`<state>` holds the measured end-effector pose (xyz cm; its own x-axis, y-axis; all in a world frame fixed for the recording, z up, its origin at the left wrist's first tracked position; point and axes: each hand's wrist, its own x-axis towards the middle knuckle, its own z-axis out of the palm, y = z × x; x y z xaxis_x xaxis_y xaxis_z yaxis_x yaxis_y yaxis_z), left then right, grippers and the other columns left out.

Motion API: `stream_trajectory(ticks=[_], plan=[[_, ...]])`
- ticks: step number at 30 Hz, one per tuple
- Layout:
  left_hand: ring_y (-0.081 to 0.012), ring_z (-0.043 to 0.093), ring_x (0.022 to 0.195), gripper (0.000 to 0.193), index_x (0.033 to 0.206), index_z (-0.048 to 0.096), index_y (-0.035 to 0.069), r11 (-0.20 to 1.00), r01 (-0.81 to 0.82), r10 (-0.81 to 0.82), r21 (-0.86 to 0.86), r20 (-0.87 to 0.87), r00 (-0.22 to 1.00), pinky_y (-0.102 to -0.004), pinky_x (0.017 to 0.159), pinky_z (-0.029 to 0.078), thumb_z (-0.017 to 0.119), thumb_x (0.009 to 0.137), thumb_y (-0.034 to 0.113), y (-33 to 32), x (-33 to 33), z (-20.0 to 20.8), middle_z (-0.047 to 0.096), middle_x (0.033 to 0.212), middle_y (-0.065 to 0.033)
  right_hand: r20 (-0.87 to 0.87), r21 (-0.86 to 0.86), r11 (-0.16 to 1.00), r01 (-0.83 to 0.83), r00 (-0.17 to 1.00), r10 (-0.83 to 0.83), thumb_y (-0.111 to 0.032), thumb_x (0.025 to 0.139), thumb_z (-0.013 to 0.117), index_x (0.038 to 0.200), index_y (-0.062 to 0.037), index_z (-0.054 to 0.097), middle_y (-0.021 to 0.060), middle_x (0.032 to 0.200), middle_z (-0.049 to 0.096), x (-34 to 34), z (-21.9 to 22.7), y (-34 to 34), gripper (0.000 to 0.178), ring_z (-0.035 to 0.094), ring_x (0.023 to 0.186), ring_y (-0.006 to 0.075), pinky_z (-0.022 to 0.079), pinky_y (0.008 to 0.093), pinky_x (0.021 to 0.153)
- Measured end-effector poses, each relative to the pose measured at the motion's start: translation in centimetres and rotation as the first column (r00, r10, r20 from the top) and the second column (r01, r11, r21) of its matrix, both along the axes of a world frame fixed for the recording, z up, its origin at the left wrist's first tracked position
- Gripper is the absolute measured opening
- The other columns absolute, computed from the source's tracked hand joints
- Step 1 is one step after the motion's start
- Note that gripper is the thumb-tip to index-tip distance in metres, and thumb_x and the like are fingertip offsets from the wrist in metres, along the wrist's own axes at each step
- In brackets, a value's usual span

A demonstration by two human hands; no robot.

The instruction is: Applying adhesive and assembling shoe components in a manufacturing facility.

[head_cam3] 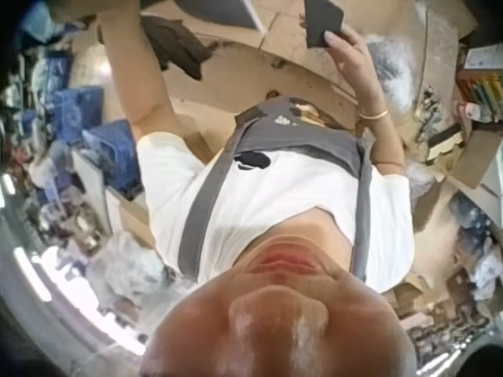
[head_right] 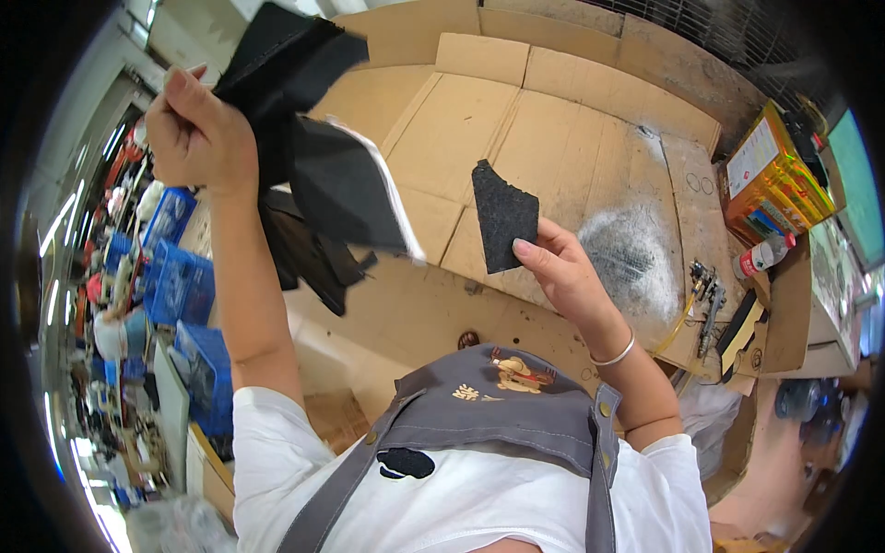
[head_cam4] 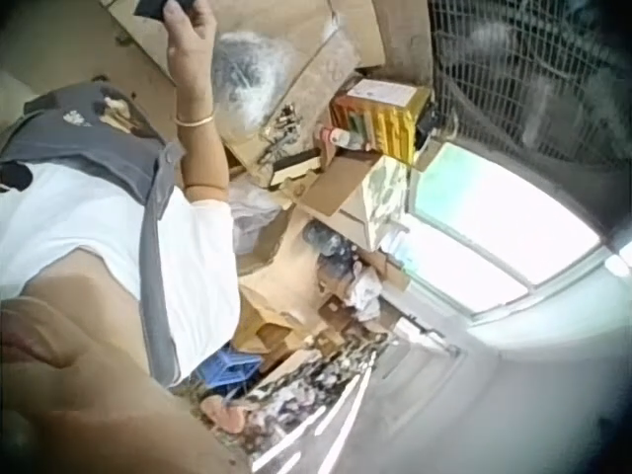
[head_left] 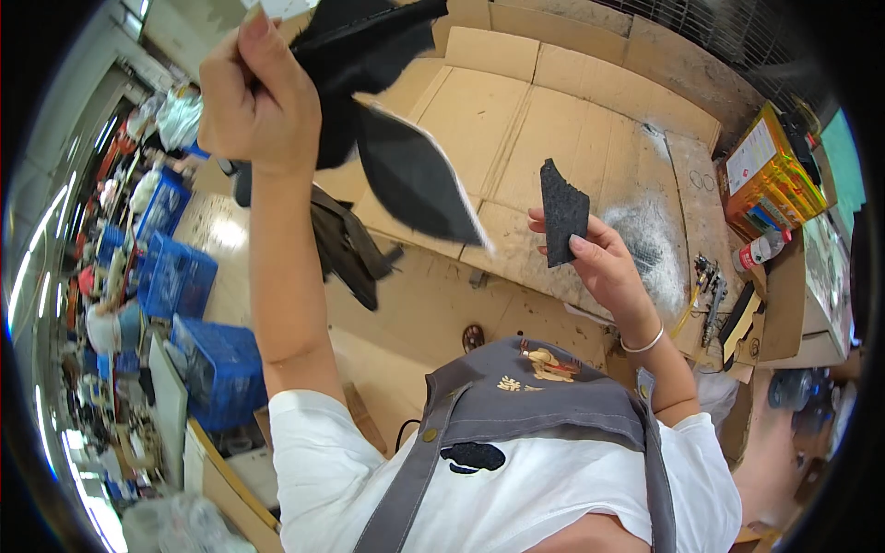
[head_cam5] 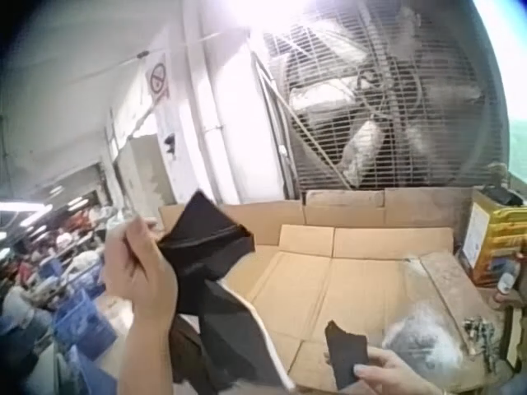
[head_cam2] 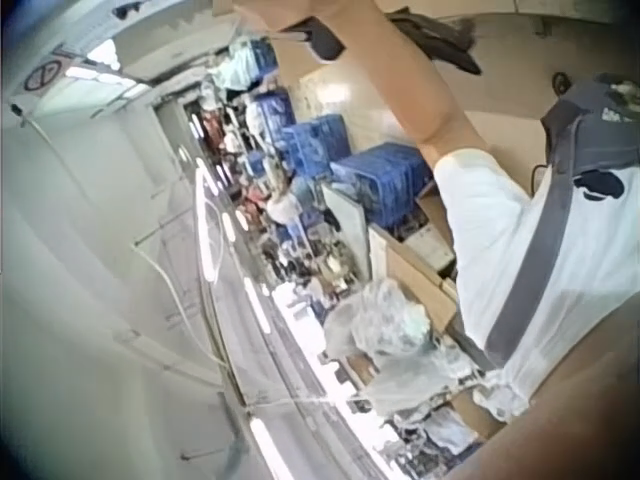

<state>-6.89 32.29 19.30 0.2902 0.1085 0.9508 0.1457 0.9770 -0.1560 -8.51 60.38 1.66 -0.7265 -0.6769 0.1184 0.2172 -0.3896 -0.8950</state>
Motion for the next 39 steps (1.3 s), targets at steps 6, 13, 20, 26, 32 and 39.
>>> stream_trajectory(ticks=[6, 13, 20, 26, 32, 39], plan=[[-0.0183, 0.054, 0.049, 0.017, 0.068, 0.058, 0.009, 0.924, 0.115, -0.087, -0.366, 0.091, 0.992, -0.0276, 0.049, 0.043, 0.064, 0.083, 0.015, -2.9, -7.7, -3.1, 0.061, 0.063, -0.0030, 0.083, 0.104, 0.953, 0.283, 0.953, -0.292, -0.017, 0.085, 0.055, 0.112, 0.0010, 0.054, 0.0110, 0.102, 0.062, -0.6, -3.8, -0.6, 0.032, 0.059, 0.096, 0.0183, 0.045, 0.0325, 0.086], [-0.0294, 0.051, 0.088, 0.040, 0.110, 0.059, 0.012, 0.987, 0.138, -0.107, 0.087, 0.983, 0.149, -0.0400, 0.075, 0.040, 0.066, 0.075, 0.030, -0.7, -8.6, -39.3, 0.056, 0.104, -0.0146, 0.232, 0.410, 0.759, 0.506, 0.747, -0.623, -0.014, 0.082, 0.065, 0.088, -0.0063, 0.054, 0.0026, 0.080, 0.063, 0.8, -10.7, 1.8, 0.015, 0.060, 0.060, 0.0083, 0.047, 0.0187, 0.055], [-0.0315, 0.043, 0.110, 0.033, 0.103, 0.063, 0.011, 0.947, 0.254, -0.193, 0.195, 0.981, -0.030, -0.0541, 0.099, 0.024, 0.064, 0.076, 0.030, -0.2, -7.9, -40.5, 0.048, 0.120, -0.0150, 0.171, 0.581, 0.639, 0.504, 0.692, -0.702, -0.007, 0.082, 0.062, 0.092, -0.0019, 0.056, 0.0010, 0.076, 0.059, -1.6, -15.8, 3.8, 0.013, 0.054, 0.060, 0.0035, 0.045, 0.0190, 0.053], [-0.0283, 0.049, 0.100, 0.017, 0.079, 0.065, 0.006, 0.942, 0.079, -0.324, 0.325, 0.946, -0.026, -0.0461, 0.092, 0.032, 0.064, 0.077, 0.024, 1.2, -7.6, -40.4, 0.055, 0.105, -0.0105, -0.455, 0.535, 0.514, 0.670, 0.741, -0.493, 0.000, 0.074, 0.062, 0.088, -0.0013, 0.063, 0.0038, 0.081, 0.059, -6.6, -18.3, 1.5, 0.014, 0.057, 0.068, 0.0108, 0.047, 0.0269, 0.058], [-0.0152, 0.058, 0.078, 0.019, 0.078, 0.062, 0.001, 0.345, -0.303, -0.921, 0.888, 0.258, -0.291, -0.0295, 0.071, 0.045, 0.062, 0.085, 0.019, 4.6, -8.6, -37.4, 0.061, 0.076, -0.0058, -0.973, 0.135, 0.589, 0.797, 0.218, -0.072, -0.005, 0.066, 0.067, 0.088, -0.0025, 0.061, 0.0069, 0.076, 0.054, -10.2, -17.8, -1.9, 0.023, 0.055, 0.068, 0.0229, 0.045, 0.0313, 0.056], [-0.0098, 0.058, 0.070, 0.015, 0.078, 0.056, 0.002, 0.062, -0.570, -0.914, 0.820, -0.183, -0.362, -0.0244, 0.068, 0.050, 0.060, 0.087, 0.013, 4.9, -9.9, -35.6, 0.059, 0.075, -0.0033, -0.922, 0.177, 0.665, 0.726, 0.359, -0.146, -0.011, 0.070, 0.068, 0.090, -0.0033, 0.060, 0.0074, 0.076, 0.053, -9.6, -17.1, -5.0, 0.023, 0.052, 0.059, 0.0222, 0.044, 0.0299, 0.052]])
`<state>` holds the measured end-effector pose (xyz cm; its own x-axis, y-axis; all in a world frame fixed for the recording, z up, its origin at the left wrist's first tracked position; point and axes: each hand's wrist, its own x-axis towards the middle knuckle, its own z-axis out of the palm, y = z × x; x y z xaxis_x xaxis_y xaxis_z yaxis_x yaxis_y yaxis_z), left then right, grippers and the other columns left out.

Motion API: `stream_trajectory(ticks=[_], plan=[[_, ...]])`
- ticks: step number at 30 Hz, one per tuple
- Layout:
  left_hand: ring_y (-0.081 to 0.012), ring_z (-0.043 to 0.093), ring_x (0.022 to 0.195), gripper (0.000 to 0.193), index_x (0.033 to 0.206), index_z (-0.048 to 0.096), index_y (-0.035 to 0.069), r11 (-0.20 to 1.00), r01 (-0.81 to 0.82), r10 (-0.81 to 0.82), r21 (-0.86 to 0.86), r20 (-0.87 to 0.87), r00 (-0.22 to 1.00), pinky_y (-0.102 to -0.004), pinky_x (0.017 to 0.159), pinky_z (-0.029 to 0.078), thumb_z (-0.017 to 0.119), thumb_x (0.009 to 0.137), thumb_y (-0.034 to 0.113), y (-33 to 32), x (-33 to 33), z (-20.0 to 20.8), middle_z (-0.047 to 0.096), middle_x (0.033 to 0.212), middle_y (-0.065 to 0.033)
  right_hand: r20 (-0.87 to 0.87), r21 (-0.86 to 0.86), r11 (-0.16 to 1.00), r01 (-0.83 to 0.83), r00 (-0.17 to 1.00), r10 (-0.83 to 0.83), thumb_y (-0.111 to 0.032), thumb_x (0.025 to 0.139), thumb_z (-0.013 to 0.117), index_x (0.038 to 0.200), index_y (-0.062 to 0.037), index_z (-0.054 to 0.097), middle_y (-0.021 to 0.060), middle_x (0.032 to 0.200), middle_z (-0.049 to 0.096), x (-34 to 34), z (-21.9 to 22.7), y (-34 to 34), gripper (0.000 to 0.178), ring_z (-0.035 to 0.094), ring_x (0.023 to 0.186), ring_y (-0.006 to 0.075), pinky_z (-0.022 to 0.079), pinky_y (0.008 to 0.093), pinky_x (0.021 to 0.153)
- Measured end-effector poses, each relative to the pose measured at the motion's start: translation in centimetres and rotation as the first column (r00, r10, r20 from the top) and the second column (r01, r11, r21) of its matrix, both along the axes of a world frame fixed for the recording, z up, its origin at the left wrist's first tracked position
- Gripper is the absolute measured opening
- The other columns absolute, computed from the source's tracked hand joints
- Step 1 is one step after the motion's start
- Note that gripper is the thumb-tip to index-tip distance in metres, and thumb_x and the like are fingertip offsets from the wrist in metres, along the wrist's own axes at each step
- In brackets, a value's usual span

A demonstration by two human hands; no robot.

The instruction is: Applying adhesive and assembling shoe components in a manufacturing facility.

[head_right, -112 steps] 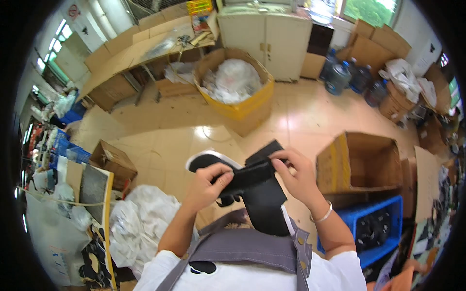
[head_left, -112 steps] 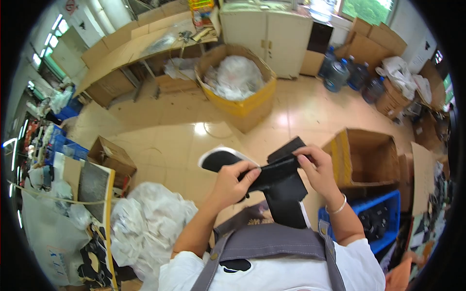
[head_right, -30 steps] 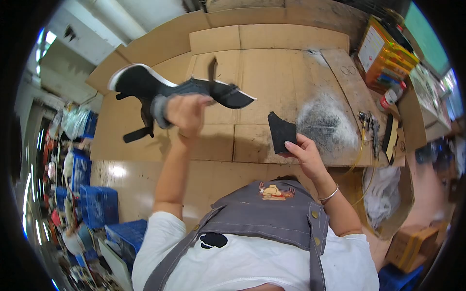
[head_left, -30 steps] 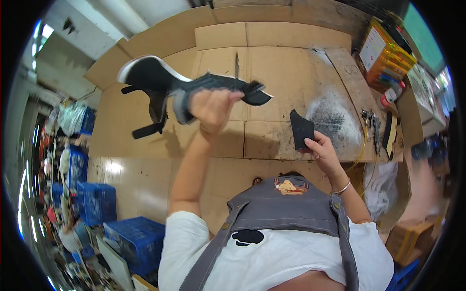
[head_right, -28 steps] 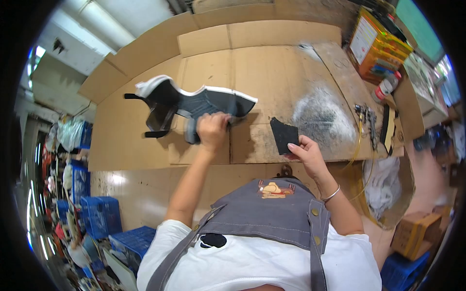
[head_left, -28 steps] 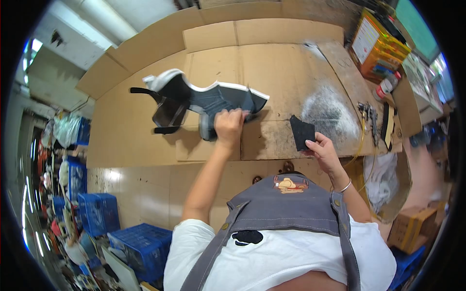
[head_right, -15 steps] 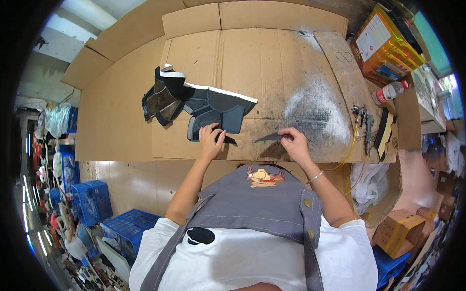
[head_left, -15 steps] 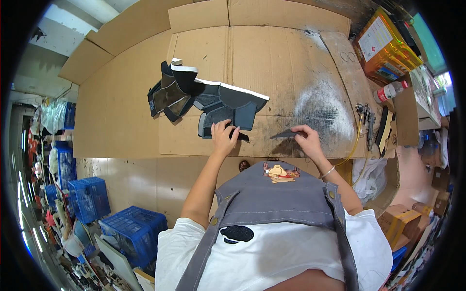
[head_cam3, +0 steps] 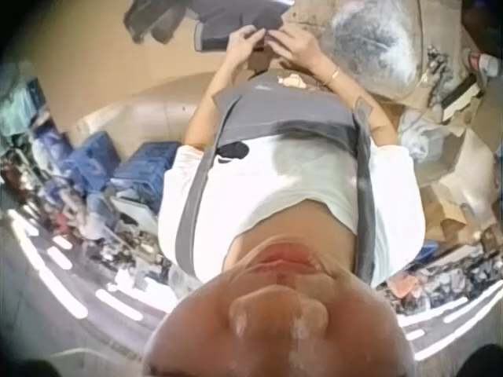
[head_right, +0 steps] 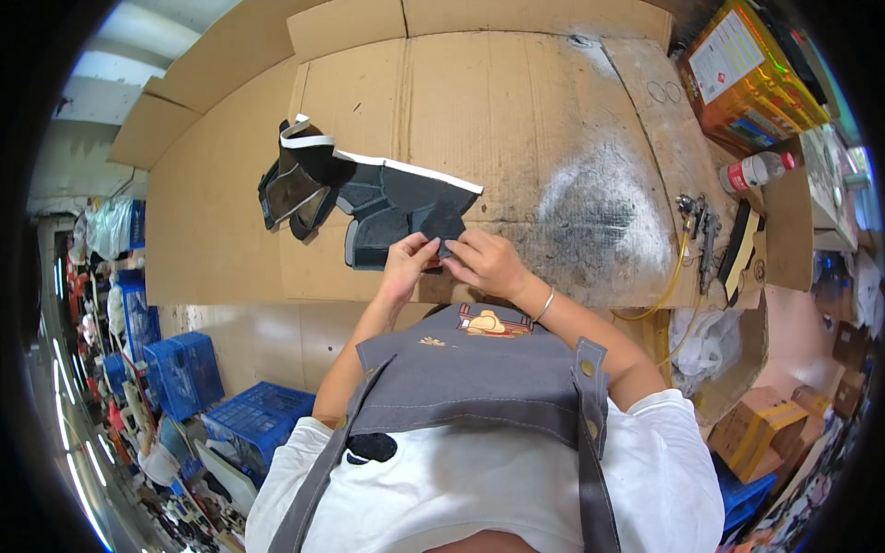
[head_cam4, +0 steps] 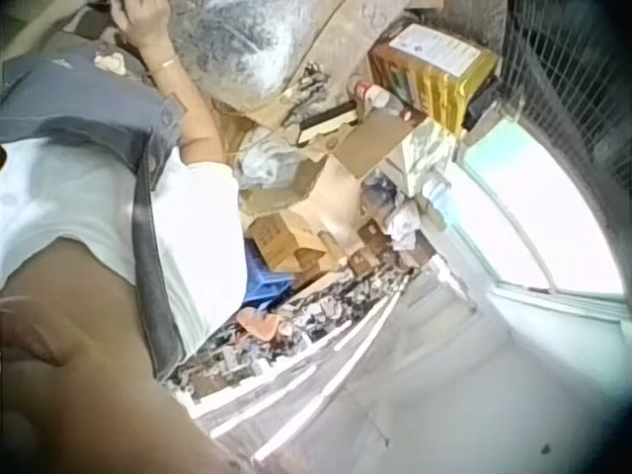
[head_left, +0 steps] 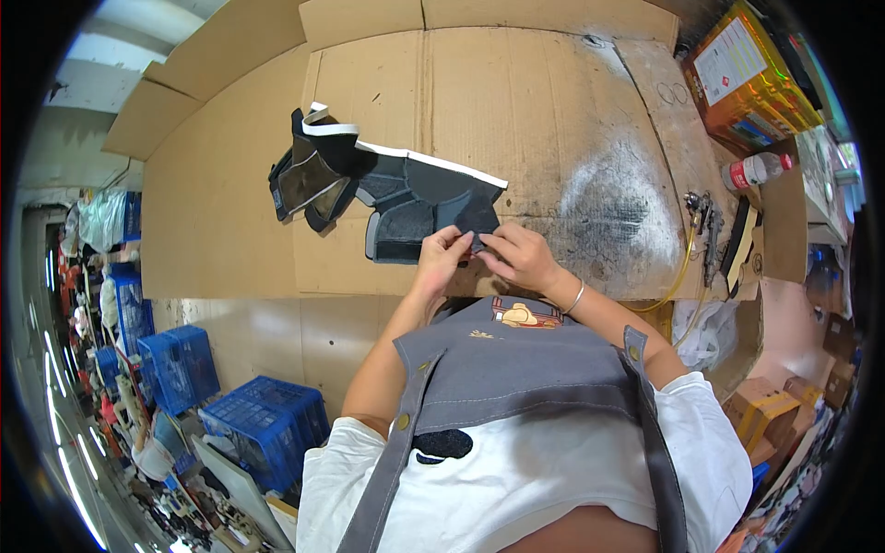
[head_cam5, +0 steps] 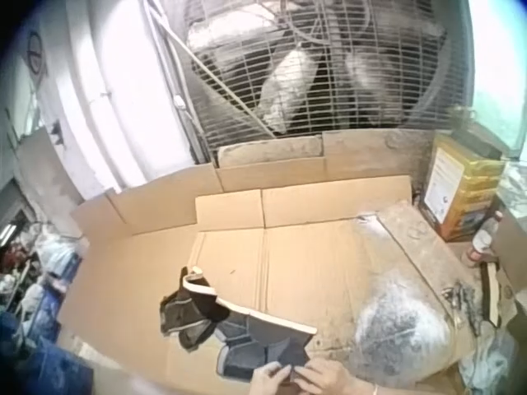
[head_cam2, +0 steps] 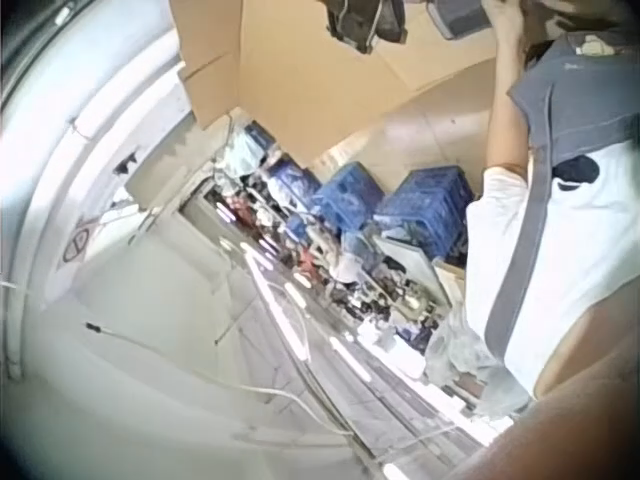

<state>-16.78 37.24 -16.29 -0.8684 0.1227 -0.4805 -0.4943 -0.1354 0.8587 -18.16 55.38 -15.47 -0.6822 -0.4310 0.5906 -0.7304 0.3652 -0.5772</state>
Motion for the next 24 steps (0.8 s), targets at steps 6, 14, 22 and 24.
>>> stream_trajectory(ticks=[6, 14, 22, 24], plan=[[-0.0099, 0.058, 0.059, 0.018, 0.074, 0.056, -0.001, 0.862, 0.288, -0.308, -0.417, 0.020, 0.951, -0.0253, 0.051, 0.051, 0.061, 0.085, 0.013, -3.6, -3.2, -2.4, 0.058, 0.066, -0.0033, 0.609, 0.028, 0.916, 0.400, 0.720, -0.333, -0.012, 0.078, 0.063, 0.091, 0.0017, 0.060, 0.0098, 0.076, 0.058, -0.2, -0.6, -0.5, 0.019, 0.057, 0.058, 0.0156, 0.045, 0.0273, 0.054], [-0.0175, 0.062, 0.049, 0.021, 0.078, 0.059, -0.004, 0.757, 0.181, -0.308, -0.628, -0.099, 0.946, -0.0282, 0.048, 0.048, 0.068, 0.077, 0.015, -4.3, -3.8, -4.4, 0.062, 0.060, -0.0106, 0.919, 0.063, 0.946, 0.318, 0.352, -0.179, -0.013, 0.085, 0.059, 0.090, 0.0047, 0.060, 0.0064, 0.071, 0.062, 0.2, -6.7, -3.5, 0.018, 0.057, 0.059, 0.0107, 0.049, 0.0252, 0.054], [-0.0125, 0.059, 0.048, 0.020, 0.078, 0.059, -0.005, 0.763, 0.000, -0.222, -0.646, -0.263, 0.939, -0.0257, 0.044, 0.045, 0.065, 0.080, 0.014, -4.5, -3.4, -6.2, 0.061, 0.058, -0.0086, 0.963, -0.048, 0.910, 0.412, 0.262, -0.068, -0.011, 0.085, 0.058, 0.093, 0.0051, 0.059, 0.0063, 0.072, 0.061, 0.5, -7.0, -5.1, 0.018, 0.058, 0.061, 0.0109, 0.048, 0.0249, 0.052], [-0.0120, 0.059, 0.047, 0.020, 0.079, 0.059, -0.005, 0.785, 0.075, -0.224, -0.614, -0.169, 0.960, -0.0254, 0.044, 0.046, 0.065, 0.080, 0.014, -4.0, -3.6, -5.4, 0.061, 0.059, -0.0085, 0.966, -0.075, 0.889, 0.451, 0.253, -0.047, -0.011, 0.083, 0.059, 0.092, 0.0059, 0.060, 0.0075, 0.073, 0.062, 0.8, -6.6, -3.5, 0.019, 0.059, 0.062, 0.0116, 0.048, 0.0250, 0.052]])
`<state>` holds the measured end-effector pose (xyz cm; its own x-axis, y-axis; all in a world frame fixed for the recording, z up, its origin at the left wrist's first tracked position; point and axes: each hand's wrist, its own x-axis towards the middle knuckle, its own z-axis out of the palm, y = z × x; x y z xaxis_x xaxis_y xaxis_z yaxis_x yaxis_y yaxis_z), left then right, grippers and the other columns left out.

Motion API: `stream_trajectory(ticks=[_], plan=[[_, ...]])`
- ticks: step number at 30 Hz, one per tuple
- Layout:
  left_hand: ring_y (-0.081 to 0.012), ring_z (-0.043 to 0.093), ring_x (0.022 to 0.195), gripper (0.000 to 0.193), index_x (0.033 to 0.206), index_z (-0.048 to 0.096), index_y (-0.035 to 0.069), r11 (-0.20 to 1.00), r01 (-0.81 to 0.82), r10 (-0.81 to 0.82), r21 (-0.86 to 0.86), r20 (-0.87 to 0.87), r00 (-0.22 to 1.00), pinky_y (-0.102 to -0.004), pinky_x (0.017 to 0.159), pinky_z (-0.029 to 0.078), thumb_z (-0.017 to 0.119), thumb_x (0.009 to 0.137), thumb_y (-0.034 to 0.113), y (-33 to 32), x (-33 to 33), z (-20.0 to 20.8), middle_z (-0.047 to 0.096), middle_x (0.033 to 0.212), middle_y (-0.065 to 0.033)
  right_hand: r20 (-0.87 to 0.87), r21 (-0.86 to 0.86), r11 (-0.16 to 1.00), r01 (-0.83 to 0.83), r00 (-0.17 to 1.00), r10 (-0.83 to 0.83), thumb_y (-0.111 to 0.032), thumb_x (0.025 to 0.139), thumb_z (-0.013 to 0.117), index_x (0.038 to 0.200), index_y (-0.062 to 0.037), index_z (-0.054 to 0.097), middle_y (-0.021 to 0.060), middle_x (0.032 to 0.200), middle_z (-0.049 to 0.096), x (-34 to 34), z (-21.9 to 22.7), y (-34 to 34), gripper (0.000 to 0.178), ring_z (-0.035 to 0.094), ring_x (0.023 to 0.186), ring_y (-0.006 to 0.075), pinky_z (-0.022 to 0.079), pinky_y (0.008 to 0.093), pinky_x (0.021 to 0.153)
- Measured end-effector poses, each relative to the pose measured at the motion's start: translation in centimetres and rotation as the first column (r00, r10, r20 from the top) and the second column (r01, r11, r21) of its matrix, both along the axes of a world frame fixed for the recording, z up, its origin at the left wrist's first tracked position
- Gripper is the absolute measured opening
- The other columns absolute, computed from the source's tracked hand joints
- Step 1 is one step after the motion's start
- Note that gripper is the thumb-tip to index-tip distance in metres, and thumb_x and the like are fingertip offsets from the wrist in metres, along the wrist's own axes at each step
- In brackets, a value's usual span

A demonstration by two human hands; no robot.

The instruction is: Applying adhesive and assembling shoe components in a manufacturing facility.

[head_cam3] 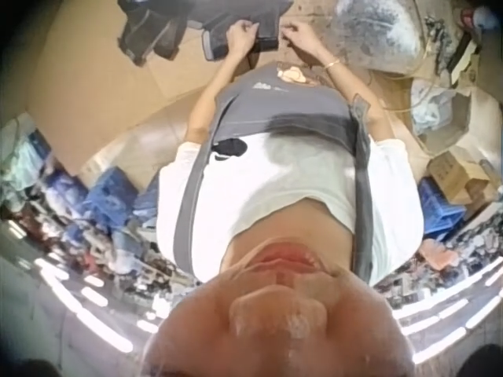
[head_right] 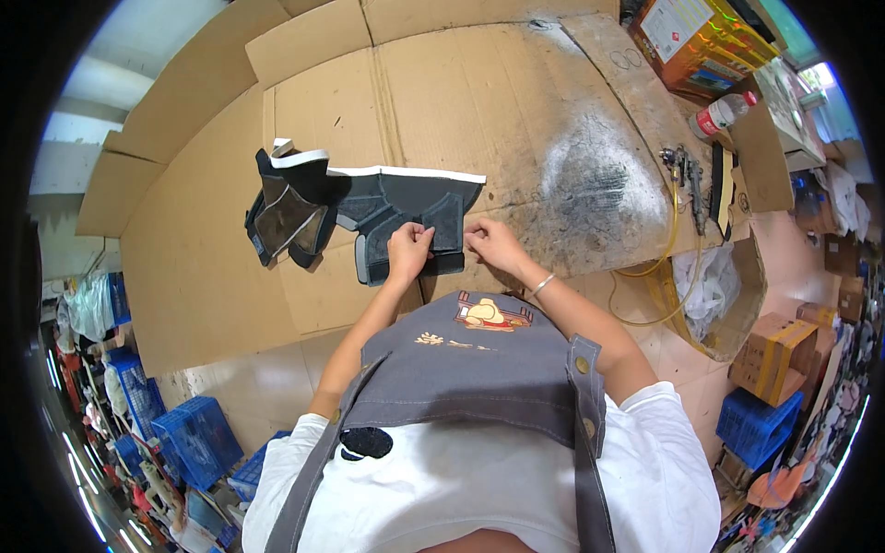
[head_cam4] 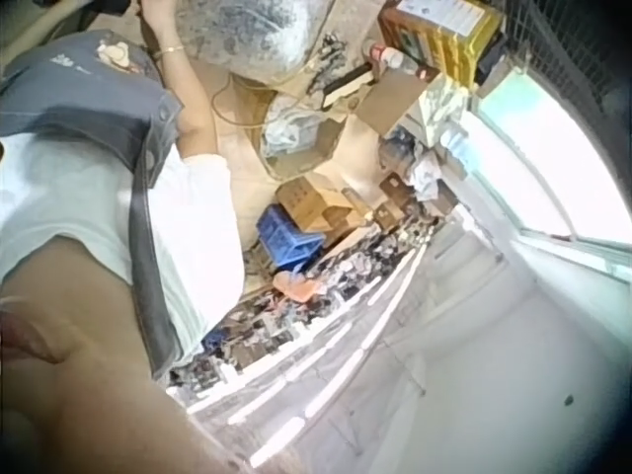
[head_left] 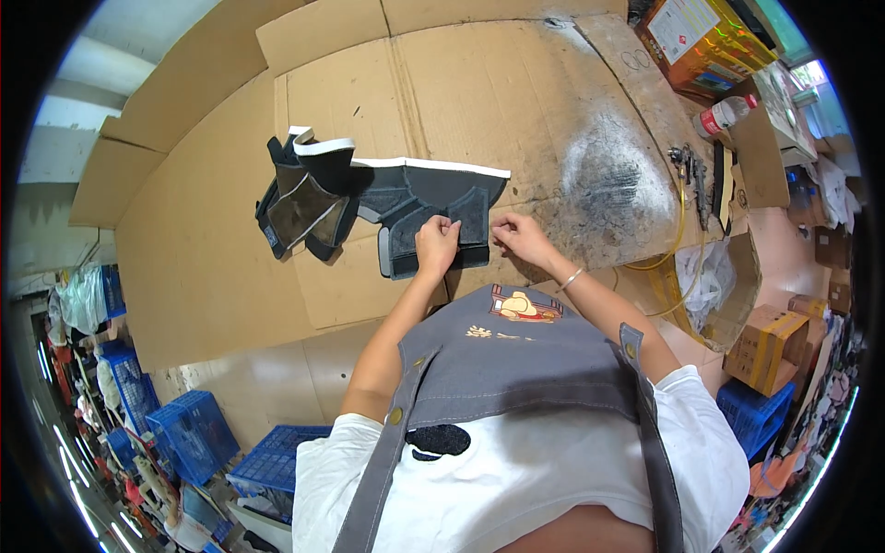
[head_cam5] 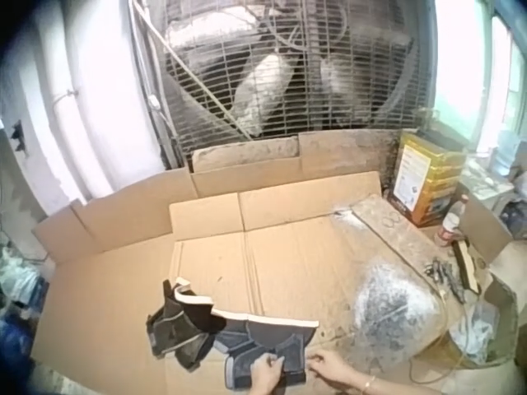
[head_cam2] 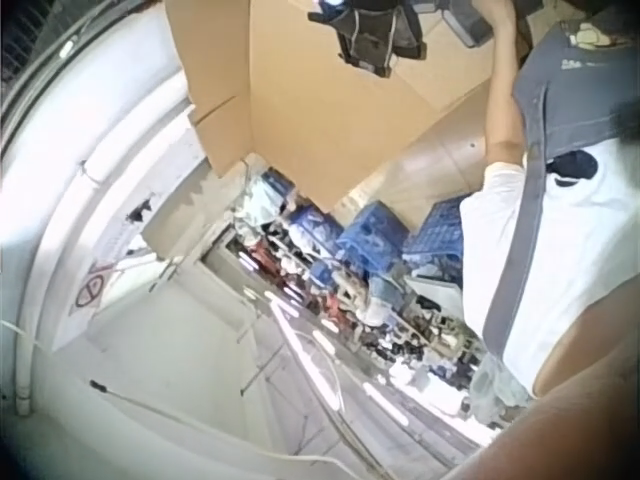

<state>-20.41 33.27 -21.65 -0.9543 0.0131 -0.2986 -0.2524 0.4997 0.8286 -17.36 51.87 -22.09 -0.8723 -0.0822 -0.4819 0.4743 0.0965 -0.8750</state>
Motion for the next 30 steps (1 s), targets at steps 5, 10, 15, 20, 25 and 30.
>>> stream_trajectory(ticks=[5, 10, 15, 20, 25, 30], plan=[[-0.0091, 0.055, 0.049, 0.017, 0.082, 0.058, -0.003, 0.977, -0.055, 0.015, 0.205, 0.192, 0.981, -0.0231, 0.047, 0.048, 0.063, 0.083, 0.014, -0.5, -0.6, 2.0, 0.058, 0.063, -0.0043, -0.231, 0.524, 0.843, 0.124, 0.973, 0.001, -0.016, 0.081, 0.059, 0.096, 0.0001, 0.062, 0.0104, 0.082, 0.065, 2.1, 3.7, 11.0, 0.022, 0.061, 0.073, 0.0164, 0.047, 0.0285, 0.067], [-0.0060, 0.050, 0.049, 0.017, 0.087, 0.054, -0.001, 0.896, -0.061, -0.061, 0.439, 0.258, 0.964, -0.0218, 0.046, 0.047, 0.061, 0.086, 0.015, 3.6, -1.3, 6.2, 0.053, 0.062, 0.0006, -0.531, 0.713, 0.318, 0.625, 0.778, -0.337, -0.019, 0.081, 0.056, 0.101, 0.0036, 0.060, 0.0195, 0.087, 0.064, 5.9, 1.5, 34.0, 0.031, 0.062, 0.081, 0.0295, 0.048, 0.0353, 0.074], [-0.0070, 0.052, 0.048, 0.016, 0.085, 0.055, 0.001, 0.891, -0.013, -0.090, 0.453, 0.205, 0.975, -0.0208, 0.044, 0.043, 0.061, 0.086, 0.016, 10.4, -1.5, 7.2, 0.053, 0.060, 0.0007, -0.342, 0.922, 0.076, 0.379, 0.891, -0.299, -0.037, 0.076, 0.061, 0.107, 0.0083, 0.057, 0.0262, 0.097, 0.061, 5.3, 2.3, 45.4, 0.055, 0.058, 0.094, 0.0371, 0.045, 0.0398, 0.085], [-0.0076, 0.053, 0.050, 0.016, 0.085, 0.054, 0.000, 0.909, 0.011, -0.095, 0.417, 0.180, 0.979, -0.0224, 0.046, 0.043, 0.061, 0.086, 0.015, 18.3, -1.0, 8.9, 0.054, 0.061, 0.0000, -0.237, 0.731, 0.577, 0.364, 0.929, -0.285, -0.044, 0.073, 0.068, 0.107, 0.0091, 0.054, 0.0222, 0.097, 0.062, 2.3, 0.2, 48.3, 0.064, 0.061, 0.091, 0.0280, 0.047, 0.0333, 0.078], [-0.0181, 0.058, 0.068, 0.023, 0.084, 0.064, 0.007, 0.967, 0.159, -0.254, -0.199, -0.805, 0.537, -0.0265, 0.058, 0.046, 0.068, 0.066, -0.005, 24.1, 1.0, 13.3, 0.062, 0.077, -0.0066, -0.356, 0.771, 0.423, 0.477, 0.873, -0.335, -0.041, 0.072, 0.070, 0.101, 0.0075, 0.055, 0.0202, 0.088, 0.062, 1.5, -2.6, 49.6, 0.058, 0.060, 0.083, 0.0294, 0.047, 0.0343, 0.074], [-0.0170, 0.054, 0.070, 0.035, 0.088, 0.068, 0.012, 0.911, -0.040, -0.412, -0.411, -0.911, -0.021, -0.0266, 0.056, 0.043, 0.066, 0.058, -0.005, 25.5, 3.1, 19.3, 0.061, 0.087, -0.0025, -0.339, 0.852, 0.339, 0.400, 0.913, -0.225, -0.038, 0.070, 0.070, 0.107, 0.0016, 0.054, 0.0196, 0.104, 0.052, 1.9, -1.3, 44.9, 0.056, 0.052, 0.097, 0.0356, 0.042, 0.0380, 0.086]])
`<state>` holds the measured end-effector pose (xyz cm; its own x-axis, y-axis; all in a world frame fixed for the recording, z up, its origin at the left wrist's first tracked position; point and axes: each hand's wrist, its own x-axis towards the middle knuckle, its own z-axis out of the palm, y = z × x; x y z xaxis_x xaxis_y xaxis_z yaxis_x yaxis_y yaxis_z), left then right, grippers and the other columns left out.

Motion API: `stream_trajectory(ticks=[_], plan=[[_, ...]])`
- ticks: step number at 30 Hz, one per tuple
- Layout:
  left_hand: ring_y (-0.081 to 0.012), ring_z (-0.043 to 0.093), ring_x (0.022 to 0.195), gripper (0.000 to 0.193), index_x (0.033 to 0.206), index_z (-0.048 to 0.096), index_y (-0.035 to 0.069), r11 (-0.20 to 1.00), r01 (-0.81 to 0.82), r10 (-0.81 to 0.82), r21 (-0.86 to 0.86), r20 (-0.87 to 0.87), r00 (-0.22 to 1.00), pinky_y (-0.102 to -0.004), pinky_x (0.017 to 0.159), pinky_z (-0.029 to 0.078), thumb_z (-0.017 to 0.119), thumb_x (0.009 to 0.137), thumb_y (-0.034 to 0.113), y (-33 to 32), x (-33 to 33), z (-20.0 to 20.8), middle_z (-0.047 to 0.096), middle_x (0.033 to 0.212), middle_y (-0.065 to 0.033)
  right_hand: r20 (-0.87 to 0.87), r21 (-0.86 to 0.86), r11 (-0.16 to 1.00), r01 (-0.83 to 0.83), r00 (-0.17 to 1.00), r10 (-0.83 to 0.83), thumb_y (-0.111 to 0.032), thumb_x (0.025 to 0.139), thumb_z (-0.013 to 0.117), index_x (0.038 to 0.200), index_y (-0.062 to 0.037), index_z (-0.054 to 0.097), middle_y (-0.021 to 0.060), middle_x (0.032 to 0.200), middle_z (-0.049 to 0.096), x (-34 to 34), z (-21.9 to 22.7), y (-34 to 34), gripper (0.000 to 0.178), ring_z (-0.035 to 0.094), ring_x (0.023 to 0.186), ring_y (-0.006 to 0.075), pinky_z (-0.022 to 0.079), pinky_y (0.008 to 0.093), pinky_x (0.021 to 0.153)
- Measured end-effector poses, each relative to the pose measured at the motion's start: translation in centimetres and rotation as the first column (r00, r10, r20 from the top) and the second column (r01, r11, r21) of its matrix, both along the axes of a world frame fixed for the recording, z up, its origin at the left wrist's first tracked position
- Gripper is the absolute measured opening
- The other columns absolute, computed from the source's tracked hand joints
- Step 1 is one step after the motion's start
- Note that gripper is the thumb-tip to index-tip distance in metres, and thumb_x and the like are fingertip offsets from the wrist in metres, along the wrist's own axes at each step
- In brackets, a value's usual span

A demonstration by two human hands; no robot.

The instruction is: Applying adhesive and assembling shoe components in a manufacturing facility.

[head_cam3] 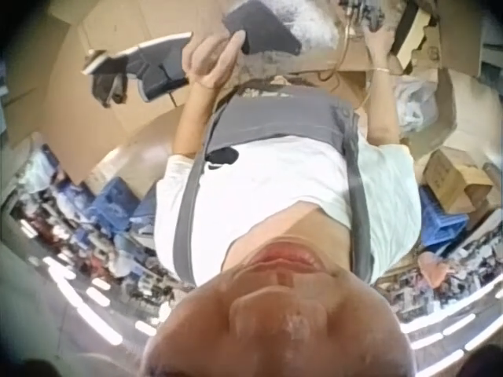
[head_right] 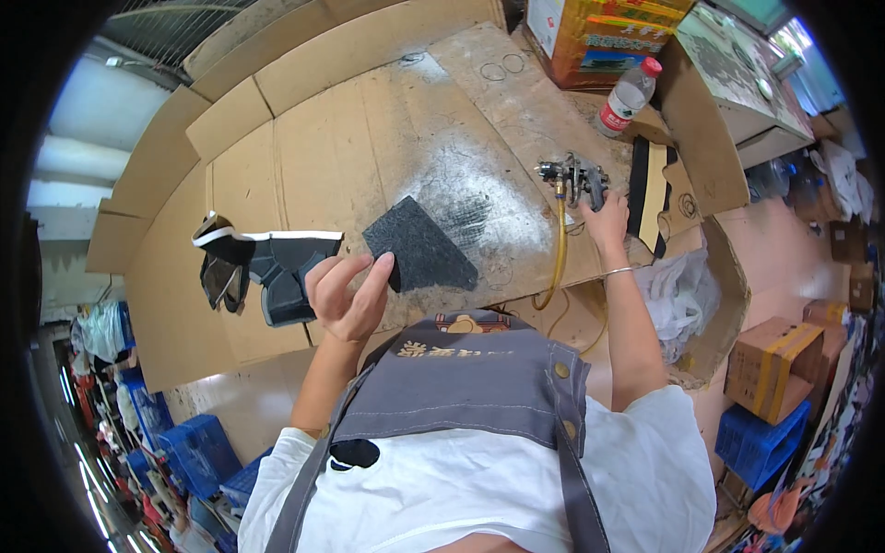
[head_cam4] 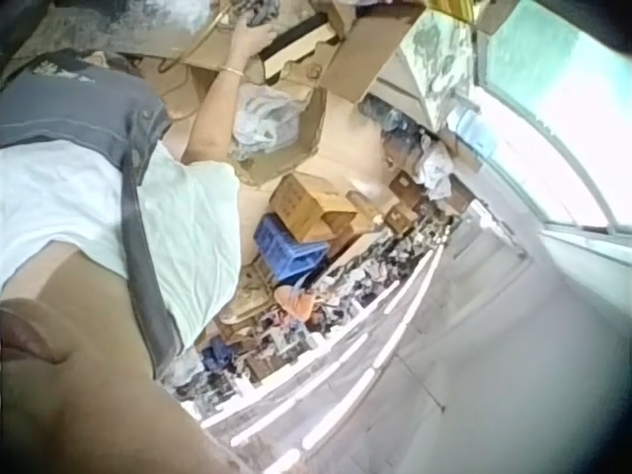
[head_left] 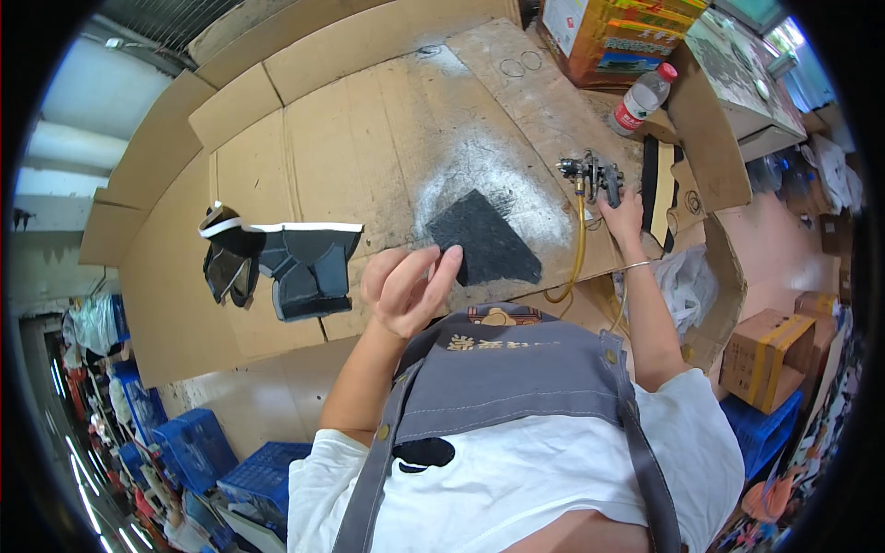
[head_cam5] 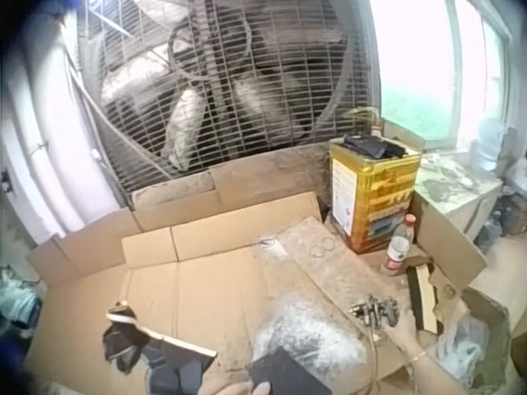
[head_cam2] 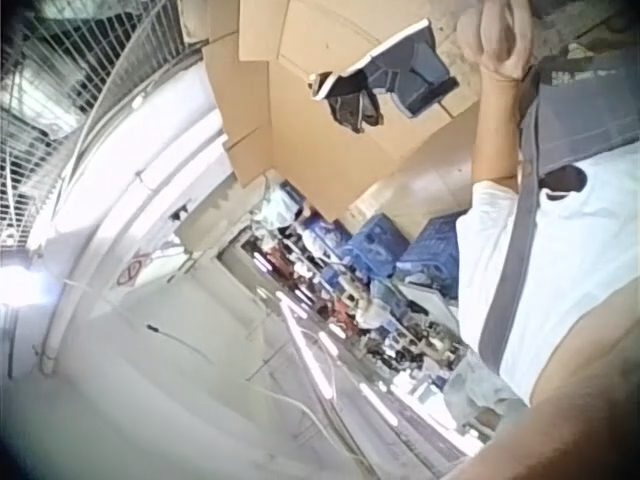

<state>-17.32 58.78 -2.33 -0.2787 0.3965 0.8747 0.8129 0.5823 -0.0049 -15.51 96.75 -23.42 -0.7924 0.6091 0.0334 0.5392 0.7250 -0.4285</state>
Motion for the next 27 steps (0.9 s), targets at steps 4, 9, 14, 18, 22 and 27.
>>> stream_trajectory(ticks=[4, 9, 14, 18, 22, 27], plan=[[-0.0160, 0.052, 0.067, 0.037, 0.091, 0.069, 0.012, 0.999, 0.042, -0.041, 0.019, -0.060, 0.997, -0.0253, 0.053, 0.042, 0.065, 0.058, -0.005, 0.6, 0.8, 1.7, 0.057, 0.079, -0.0014, 0.139, -0.243, 0.967, 0.078, 0.989, -0.045, -0.035, 0.058, 0.078, 0.107, 0.0011, 0.053, 0.0179, 0.101, 0.059, -1.0, 1.5, 2.0, 0.065, 0.058, 0.094, 0.0306, 0.046, 0.0364, 0.081], [-0.0178, 0.058, 0.059, 0.033, 0.091, 0.068, 0.008, 0.996, 0.085, -0.085, 0.007, 0.138, 0.987, -0.0259, 0.051, 0.046, 0.065, 0.060, -0.005, 1.3, 0.2, 0.7, 0.061, 0.073, -0.0047, 0.069, -0.209, 0.976, 0.067, 0.996, -0.054, -0.035, 0.056, 0.077, 0.092, 0.0008, 0.059, 0.0195, 0.087, 0.064, -0.5, 2.0, 2.8, 0.053, 0.062, 0.085, 0.0304, 0.048, 0.0360, 0.075], [-0.0110, 0.060, 0.077, 0.024, 0.104, 0.058, -0.003, 0.867, -0.256, -0.307, 0.428, 0.863, 0.401, -0.0237, 0.069, 0.050, 0.057, 0.081, -0.003, 1.0, -0.5, -5.7, 0.063, 0.092, -0.0063, -0.162, -0.156, 0.986, 0.057, 0.983, -0.083, -0.019, 0.059, 0.072, 0.083, 0.0000, 0.053, 0.0178, 0.089, 0.050, -0.1, 2.6, -0.4, 0.036, 0.051, 0.086, 0.0339, 0.044, 0.0374, 0.075], [-0.0121, 0.060, 0.082, 0.023, 0.107, 0.057, -0.001, 0.754, -0.441, -0.549, 0.487, 0.836, -0.015, -0.0233, 0.070, 0.050, 0.055, 0.086, 0.007, -0.3, -1.5, -9.5, 0.060, 0.099, -0.0065, -0.227, 0.025, 0.998, 0.059, 0.972, -0.052, -0.016, 0.060, 0.072, 0.087, 0.0008, 0.048, 0.0188, 0.090, 0.046, 0.9, 4.7, -3.8, 0.039, 0.050, 0.086, 0.0358, 0.044, 0.0393, 0.075], [-0.0111, 0.059, 0.079, 0.024, 0.105, 0.058, -0.001, 0.811, -0.447, -0.490, 0.379, 0.857, -0.162, -0.0246, 0.069, 0.050, 0.057, 0.087, 0.014, -0.3, -2.2, -11.9, 0.062, 0.091, -0.0071, -0.179, 0.133, 0.989, 0.062, 0.983, -0.038, -0.013, 0.062, 0.070, 0.096, 0.0025, 0.043, 0.0201, 0.085, 0.050, 1.1, 5.7, -4.9, 0.046, 0.054, 0.080, 0.0392, 0.046, 0.0434, 0.072], [-0.0097, 0.059, 0.077, 0.023, 0.103, 0.058, -0.002, 0.842, -0.425, -0.435, 0.334, 0.885, -0.167, -0.0239, 0.066, 0.050, 0.059, 0.085, 0.012, -0.7, -2.5, -13.2, 0.063, 0.088, -0.0066, -0.045, -0.271, 0.952, 0.145, 0.986, -0.163, -0.012, 0.064, 0.071, 0.098, 0.0044, 0.042, 0.0156, 0.072, 0.059, 0.4, 5.2, -3.2, 0.048, 0.059, 0.060, 0.0305, 0.049, 0.0374, 0.056]])
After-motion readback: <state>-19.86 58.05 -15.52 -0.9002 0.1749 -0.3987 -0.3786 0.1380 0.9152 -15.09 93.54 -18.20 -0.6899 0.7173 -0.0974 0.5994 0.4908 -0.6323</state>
